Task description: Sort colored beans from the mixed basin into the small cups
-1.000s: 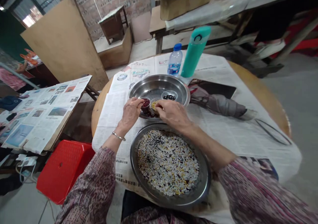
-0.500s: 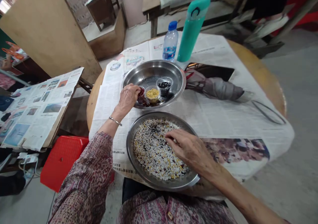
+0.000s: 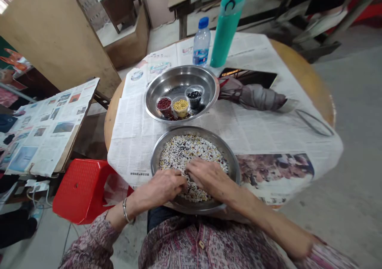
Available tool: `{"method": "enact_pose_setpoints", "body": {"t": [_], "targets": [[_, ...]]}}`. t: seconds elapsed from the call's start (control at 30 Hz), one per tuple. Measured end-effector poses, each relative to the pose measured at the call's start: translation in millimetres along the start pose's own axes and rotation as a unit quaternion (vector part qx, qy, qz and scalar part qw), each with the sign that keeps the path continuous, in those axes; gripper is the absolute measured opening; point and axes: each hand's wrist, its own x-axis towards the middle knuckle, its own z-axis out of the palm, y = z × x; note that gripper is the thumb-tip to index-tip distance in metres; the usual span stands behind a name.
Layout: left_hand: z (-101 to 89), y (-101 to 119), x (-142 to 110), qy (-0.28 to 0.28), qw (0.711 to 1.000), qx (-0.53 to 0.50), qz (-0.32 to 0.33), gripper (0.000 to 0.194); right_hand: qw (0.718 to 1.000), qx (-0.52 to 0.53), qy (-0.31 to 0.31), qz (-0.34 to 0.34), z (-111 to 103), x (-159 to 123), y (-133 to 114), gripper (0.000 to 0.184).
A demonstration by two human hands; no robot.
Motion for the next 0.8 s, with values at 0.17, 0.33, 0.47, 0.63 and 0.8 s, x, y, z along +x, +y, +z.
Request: {"method": "enact_pose_setpoints", "body": {"t": [0.17,0.33,0.47,0.63,0.8], "targets": [[15.7,-2.1,11.8,0.089,0.992,0.059,-0.065,0.020,0.988,-0.108,0.050,0.102,-17.2,36.2,25.8,0.023],[6.5,-23.7,40.1,0.221,0.962,0.033,-0.154,0.026,0.978,-0.147,0.051,0.142,-18.1,45.7,22.3,0.027],[4.1,-26.2,44.6,0.195,0.964,-0.008,-0.179,0.025,0.995,-0.049,-0.027,0.083,-18.7,25.4,7.5,0.020],[15.2,-4.6,15.7,0.114,0.981,-0.124,-0.094,0.019,0.993,0.057,-0.096,0.024,-33.5,-19.4,-5.6,0.022],[29.0,24.3,1.7,0.048,0.992,-0.117,-0.011,0.016,0.994,0.025,-0.105,-0.011,-32.8,-33.4,0.4,0.022]]}}
